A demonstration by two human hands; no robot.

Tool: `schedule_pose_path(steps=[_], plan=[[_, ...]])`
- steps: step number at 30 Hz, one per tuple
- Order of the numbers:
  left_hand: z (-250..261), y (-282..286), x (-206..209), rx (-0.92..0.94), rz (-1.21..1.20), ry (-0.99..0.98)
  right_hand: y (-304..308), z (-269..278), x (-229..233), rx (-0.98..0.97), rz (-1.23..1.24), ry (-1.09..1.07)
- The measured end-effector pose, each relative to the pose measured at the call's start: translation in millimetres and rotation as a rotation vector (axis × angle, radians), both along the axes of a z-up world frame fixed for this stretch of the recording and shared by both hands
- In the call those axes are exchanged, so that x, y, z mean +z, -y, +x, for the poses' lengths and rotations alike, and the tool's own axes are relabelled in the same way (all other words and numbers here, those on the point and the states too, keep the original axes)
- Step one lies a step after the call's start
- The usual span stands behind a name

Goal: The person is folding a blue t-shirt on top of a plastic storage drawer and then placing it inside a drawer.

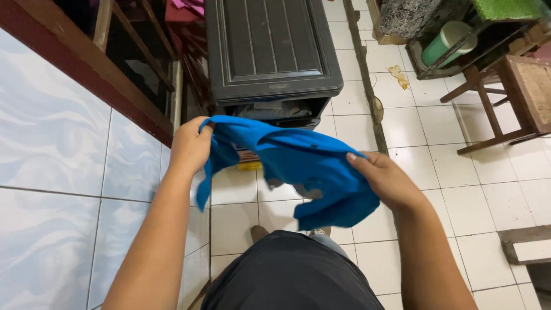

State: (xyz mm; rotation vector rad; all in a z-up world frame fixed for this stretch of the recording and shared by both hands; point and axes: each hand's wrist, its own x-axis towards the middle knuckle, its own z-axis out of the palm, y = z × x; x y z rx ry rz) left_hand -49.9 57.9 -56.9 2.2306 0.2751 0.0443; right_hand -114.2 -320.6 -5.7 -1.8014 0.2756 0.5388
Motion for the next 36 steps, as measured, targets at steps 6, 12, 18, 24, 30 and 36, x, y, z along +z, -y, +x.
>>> schedule_pose_path(steps=[6,12,18,24,30,36], plan=[[-5,-11,0,0.044,-0.084,0.066,9,6,5,-0.109,0.142,0.077],[-11,21,-61,0.152,-0.030,0.484,-34,-2,13,-0.231,0.489,-0.041],[-83,107,29,-0.713,-0.521,0.159,-57,7,-8,-0.159,0.684,-0.003],[-68,105,26,-0.489,-0.284,-0.212,-58,19,-12,-0.266,0.553,0.111],[-48,84,27,-0.796,-0.234,-0.455,-41,40,-47,-0.415,0.633,0.166],[-27,94,36,-0.519,-0.879,-0.695,-63,30,-48,-0.381,0.591,0.133]])
